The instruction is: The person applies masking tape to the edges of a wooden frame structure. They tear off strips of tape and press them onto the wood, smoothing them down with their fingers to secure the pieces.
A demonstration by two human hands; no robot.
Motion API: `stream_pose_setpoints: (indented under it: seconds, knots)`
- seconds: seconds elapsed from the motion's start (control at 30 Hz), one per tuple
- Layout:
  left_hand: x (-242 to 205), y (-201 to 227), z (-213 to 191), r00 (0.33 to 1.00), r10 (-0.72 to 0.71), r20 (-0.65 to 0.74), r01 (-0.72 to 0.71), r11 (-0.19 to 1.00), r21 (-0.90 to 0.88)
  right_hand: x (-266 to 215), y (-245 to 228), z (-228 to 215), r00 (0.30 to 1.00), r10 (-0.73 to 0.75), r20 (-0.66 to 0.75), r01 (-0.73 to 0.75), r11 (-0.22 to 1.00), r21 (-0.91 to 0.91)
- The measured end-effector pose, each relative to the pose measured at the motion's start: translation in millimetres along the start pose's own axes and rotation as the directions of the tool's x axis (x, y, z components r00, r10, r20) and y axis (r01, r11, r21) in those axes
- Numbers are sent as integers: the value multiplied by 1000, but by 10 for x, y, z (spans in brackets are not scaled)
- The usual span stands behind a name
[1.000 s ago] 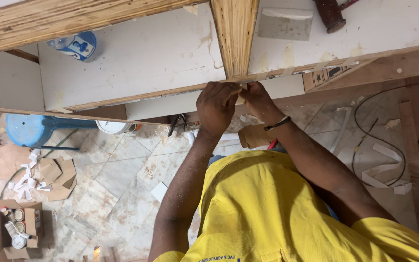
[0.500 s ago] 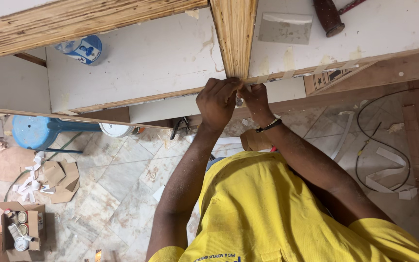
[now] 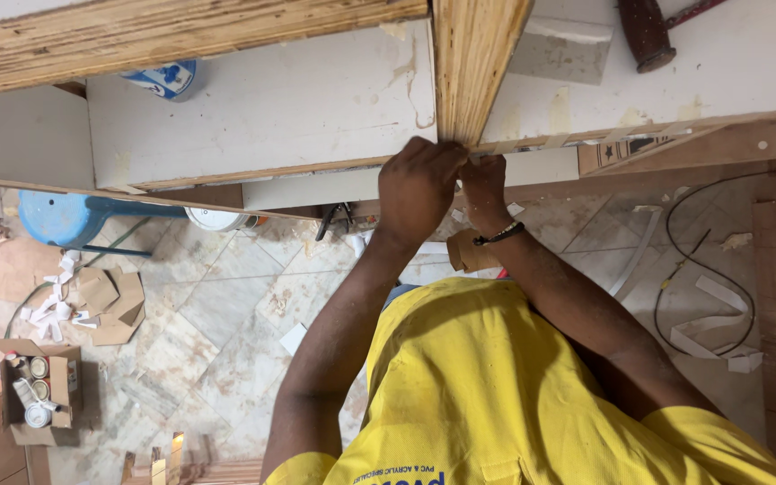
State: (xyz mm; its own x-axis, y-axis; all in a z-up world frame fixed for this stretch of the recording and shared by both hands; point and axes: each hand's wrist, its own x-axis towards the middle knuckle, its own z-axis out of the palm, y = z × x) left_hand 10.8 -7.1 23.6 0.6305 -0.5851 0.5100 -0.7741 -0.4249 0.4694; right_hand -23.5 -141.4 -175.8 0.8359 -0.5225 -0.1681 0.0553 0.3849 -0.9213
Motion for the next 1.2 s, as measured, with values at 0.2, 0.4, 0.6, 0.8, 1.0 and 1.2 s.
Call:
stream_pose_setpoints:
  seconds: [0.2,0.4,0.6,0.8,1.0,1.2]
  knots:
    - [-52,306,-430,990,-57,-129,16,955,-297,18,65,-58,996,-45,74,39,996,79]
    - [-259,-25,-166,944,-278,-177,192,901,-389,-100,-149,208,999,20,38,-24,994,107]
    - [-769,-95,-4,913,-405,-50,337,817,-467,-153,-300,309,997,80,22,-83,967,240]
    - [-1355,-262,362,755,-604,257,550,368,-750,-159,-211,94,996,79,40,-86,977,193]
    - [-1872,-641,788,652,-667,360,586,142,-797,-29,16,-82,997,81,17,-80,995,-54]
    - [-1653,-798,853,554,-540,634,605,-262,-752,-152,-72,91,991,132,8,-132,988,77]
